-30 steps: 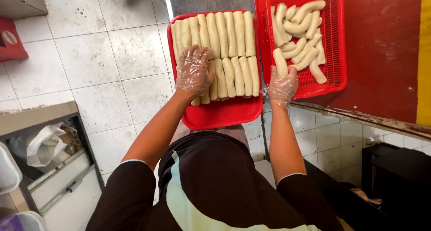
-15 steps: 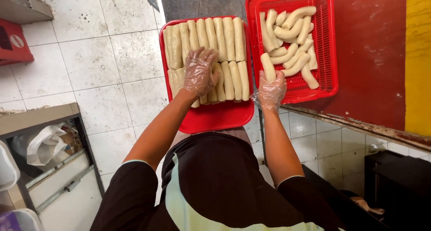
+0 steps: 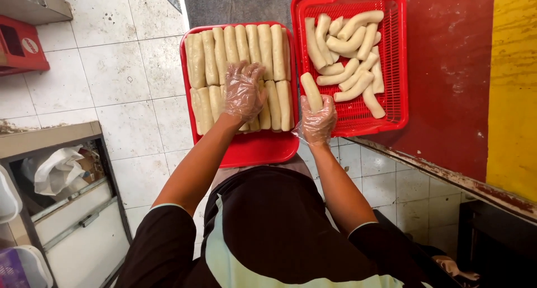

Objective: A person wearing gloves organizes long cylindrical food items into red plastic baskets, moves through a food production facility, and then writes on a piece of paper placed on a red tray.

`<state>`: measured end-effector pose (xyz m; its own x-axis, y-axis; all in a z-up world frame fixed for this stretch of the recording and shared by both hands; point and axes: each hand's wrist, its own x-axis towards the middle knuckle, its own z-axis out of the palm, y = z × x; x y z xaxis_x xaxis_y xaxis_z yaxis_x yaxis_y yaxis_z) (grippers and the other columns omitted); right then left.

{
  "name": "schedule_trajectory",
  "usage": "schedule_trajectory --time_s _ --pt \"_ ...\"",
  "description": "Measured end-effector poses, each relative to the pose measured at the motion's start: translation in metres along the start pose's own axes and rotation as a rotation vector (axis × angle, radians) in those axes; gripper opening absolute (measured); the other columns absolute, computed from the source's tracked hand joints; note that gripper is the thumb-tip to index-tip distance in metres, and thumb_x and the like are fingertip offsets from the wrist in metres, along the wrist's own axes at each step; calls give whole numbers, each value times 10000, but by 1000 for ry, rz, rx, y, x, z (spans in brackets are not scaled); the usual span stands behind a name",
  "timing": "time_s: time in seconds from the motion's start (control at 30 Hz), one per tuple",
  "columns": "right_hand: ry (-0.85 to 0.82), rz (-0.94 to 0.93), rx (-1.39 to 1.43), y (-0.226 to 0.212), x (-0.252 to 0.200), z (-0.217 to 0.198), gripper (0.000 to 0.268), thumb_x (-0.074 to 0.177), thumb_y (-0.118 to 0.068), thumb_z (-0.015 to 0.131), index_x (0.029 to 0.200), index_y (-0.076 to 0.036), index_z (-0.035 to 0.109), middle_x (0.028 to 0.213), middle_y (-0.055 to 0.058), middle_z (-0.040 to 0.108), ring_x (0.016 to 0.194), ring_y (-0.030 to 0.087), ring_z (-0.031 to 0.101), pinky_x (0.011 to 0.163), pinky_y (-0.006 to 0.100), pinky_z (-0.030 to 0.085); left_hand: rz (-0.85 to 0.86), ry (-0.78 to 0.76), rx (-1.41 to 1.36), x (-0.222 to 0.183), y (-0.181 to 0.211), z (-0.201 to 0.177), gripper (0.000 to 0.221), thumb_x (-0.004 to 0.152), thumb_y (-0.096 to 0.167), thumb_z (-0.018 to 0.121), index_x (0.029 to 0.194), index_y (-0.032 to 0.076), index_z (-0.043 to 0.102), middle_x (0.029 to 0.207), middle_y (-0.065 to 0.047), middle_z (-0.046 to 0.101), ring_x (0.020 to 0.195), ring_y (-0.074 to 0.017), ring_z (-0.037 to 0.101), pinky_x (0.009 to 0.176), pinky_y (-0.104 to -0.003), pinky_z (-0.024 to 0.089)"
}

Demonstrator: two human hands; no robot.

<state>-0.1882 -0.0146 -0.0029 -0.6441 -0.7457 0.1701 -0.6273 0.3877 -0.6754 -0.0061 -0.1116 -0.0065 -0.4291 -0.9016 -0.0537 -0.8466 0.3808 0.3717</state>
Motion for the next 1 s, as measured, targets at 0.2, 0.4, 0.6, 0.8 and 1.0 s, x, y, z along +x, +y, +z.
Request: schedule_trajectory --time_s 0.2,0.4,0.6,0.8,1.0 --pt "-48 33 5 5 2 -4 384 730 -409 821 914 -130 631 713 175 659 748 405 679 649 505 534 -6 -25 5 8 20 8 546 776 288 637 1304 196 538 1336 -15 551 1360 -280 361 1130 -521 209" --pt "-128 99 260 12 14 -11 391 756 -374 821 919 -76 627 702 224 630 716 426 660 645 477 505 28 -48 -37 13 29 18 572 782 366 665 1315 210 530 1357 -15 538 1366 -282 344 1133 -524 191" --pt "-240 130 522 13 69 -20 329 961 -419 578 1031 -98 593 724 78 675 668 203 662 623 316 542 49 -78 28 10 43 17 537 781 377 655 1287 235 542 1416 18 488 1370 -270 335 1143 -535 177" --pt "-454 78 17 -6 131 16 400 757 -332 729 1075 -149 569 942 156 672 973 366 648 845 492 509 -9 212 -95 -15 60 28 447 731 282 750 1155 202 635 1284 -26 592 1266 -292 465 1096 -495 279" --pt "-696 -80 -491 54 158 111 677 815 -348 640 1399 -168 350 1027 164 664 1022 357 664 833 514 554 -95 308 -199 -55 77 21 383 724 269 762 1093 234 665 1202 -8 631 1193 -294 536 1030 -465 379"
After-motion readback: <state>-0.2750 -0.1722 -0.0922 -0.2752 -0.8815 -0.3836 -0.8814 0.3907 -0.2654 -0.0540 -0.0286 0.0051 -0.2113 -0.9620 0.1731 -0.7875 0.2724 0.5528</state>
